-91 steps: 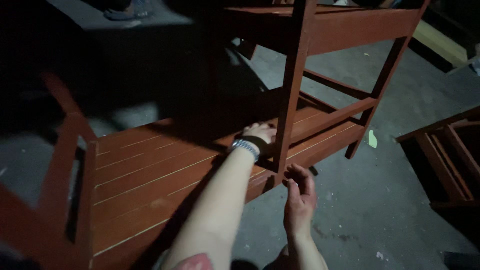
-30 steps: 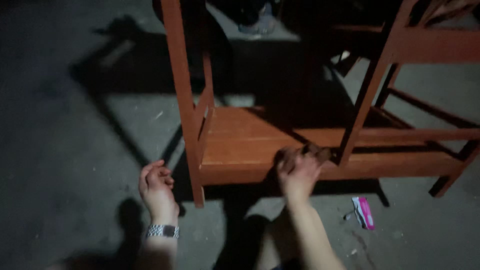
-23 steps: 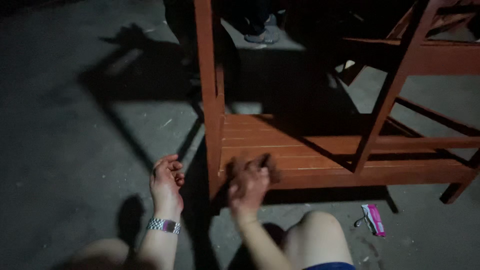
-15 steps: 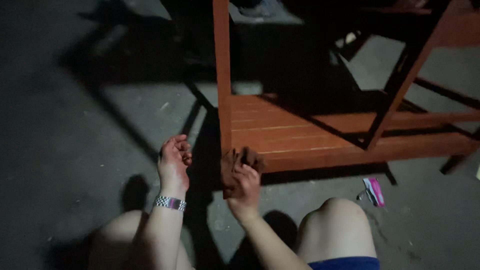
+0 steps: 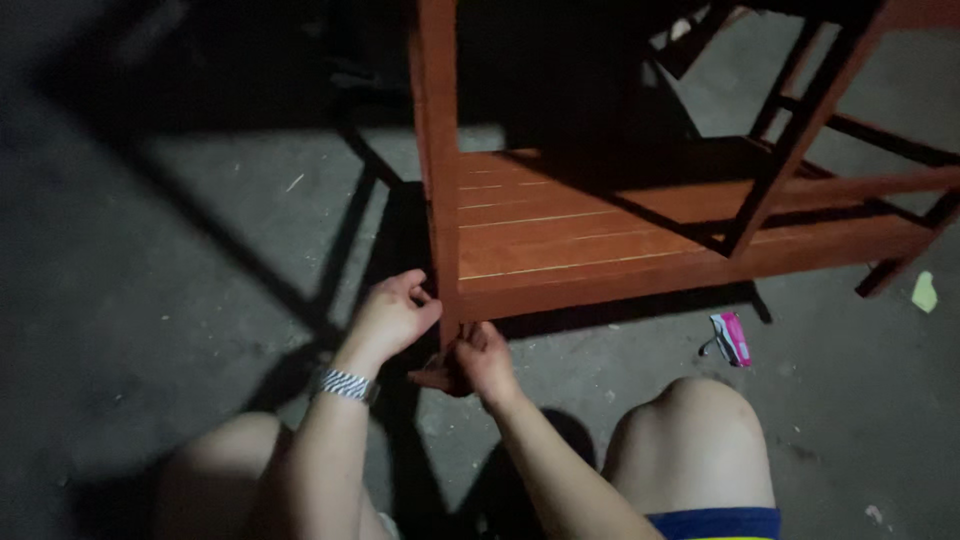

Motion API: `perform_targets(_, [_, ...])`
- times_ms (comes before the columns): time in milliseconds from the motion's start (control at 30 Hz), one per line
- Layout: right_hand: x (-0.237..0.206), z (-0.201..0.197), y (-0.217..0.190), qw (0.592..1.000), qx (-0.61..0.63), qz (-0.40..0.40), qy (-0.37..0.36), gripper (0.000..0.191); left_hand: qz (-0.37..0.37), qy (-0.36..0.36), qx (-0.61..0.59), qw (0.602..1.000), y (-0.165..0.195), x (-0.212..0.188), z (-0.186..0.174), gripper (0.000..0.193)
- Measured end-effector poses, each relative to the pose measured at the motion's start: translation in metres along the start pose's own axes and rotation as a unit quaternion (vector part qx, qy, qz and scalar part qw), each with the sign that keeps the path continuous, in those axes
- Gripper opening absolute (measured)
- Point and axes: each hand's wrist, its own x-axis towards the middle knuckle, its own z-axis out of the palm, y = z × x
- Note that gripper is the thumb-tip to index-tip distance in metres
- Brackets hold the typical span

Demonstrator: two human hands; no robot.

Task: The person sits on the floor of a furniture workshop and wipes reddish-brown stain onto wooden chair and table frames using a cloth. They rub the stain across slats and rails, re-dip the cloth into a bowl of stain, and continue coating the surfaces.

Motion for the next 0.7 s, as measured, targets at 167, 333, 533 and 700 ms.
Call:
perform_targets(167, [-0.062, 0.006, 0.011, 0.944, -0.325, 0.024, -0.045, 0.030, -0.034, 0.004, 0.019, 0.999, 0.007, -0.004, -0.015, 0.047])
perform_targets(333, [-0.086, -0.007, -0.015, 0.973, -0.114, 0.185, 0.073, 0.037, -0.092, -0.024, 0.060, 0.994, 0.020, -0.009, -0.035, 0.038])
perform_targets(533, [-0.042, 0.023, -0.076, 0.975, -0.207, -0.026, 0.082, 0.056, -0.047, -0.003, 0.086, 0.995, 0.033, -0.016, -0.046, 0.029])
perform_targets(700, [-0.057, 0.066, -0.081, 0.855, -0.518, -0.032, 0.012, 0.099, -0.142, -0.049, 0.015, 0.989, 0.037, -0.020, -0.056, 0.026])
